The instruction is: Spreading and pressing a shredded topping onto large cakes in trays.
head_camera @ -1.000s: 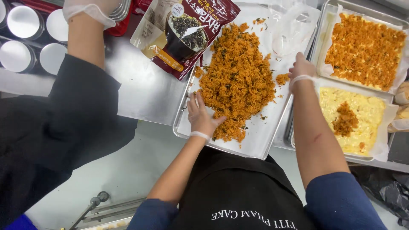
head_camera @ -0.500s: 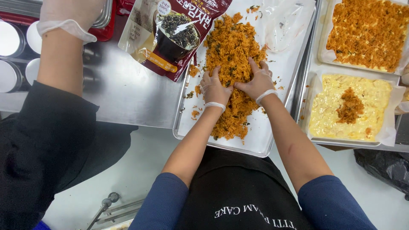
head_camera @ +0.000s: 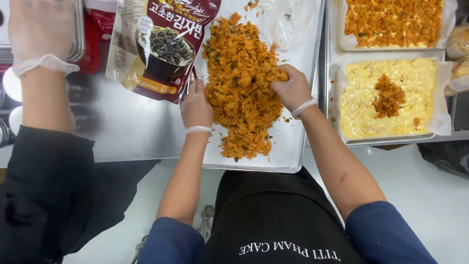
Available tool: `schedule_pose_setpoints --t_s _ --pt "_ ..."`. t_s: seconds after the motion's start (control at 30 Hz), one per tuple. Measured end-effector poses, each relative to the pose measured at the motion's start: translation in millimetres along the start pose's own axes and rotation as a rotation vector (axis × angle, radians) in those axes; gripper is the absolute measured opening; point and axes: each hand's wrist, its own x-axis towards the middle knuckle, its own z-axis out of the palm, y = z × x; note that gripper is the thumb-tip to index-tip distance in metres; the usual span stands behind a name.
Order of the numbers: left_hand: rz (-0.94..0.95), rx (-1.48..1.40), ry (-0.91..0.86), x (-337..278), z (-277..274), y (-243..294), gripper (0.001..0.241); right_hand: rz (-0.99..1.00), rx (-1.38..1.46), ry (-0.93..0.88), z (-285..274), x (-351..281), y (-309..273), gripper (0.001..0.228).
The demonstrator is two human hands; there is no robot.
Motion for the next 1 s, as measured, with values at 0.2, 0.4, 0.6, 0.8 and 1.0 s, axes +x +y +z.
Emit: schedule_pose_setpoints --t_s 0.2,0.4,0.6,0.8,1.0 --pt "0.112 0.477 -0.067 13 30 -23 0.026 -0.189 0.259 -0.078 -11 -4 13 0.044" --pt "0.102 0.394 -0.027 12 24 -16 0.017 -0.051 0.325 -0.214 -97 -26 -15 0.053" --pt "-0.104 -0.053 0.327 -43 -30 132 0.025 -0.138 0.133 -0.289 -243 -54 42 0.04" --pt "0.164 -0.539 -0.071 -78 61 314 0.017 0.078 -0.365 -0.377 -303 -47 124 0.058" --pt "0.285 -0.232 -0.403 -51 116 430 0.077 -0.288 -0.256 -0.145 -317 1 179 0.061"
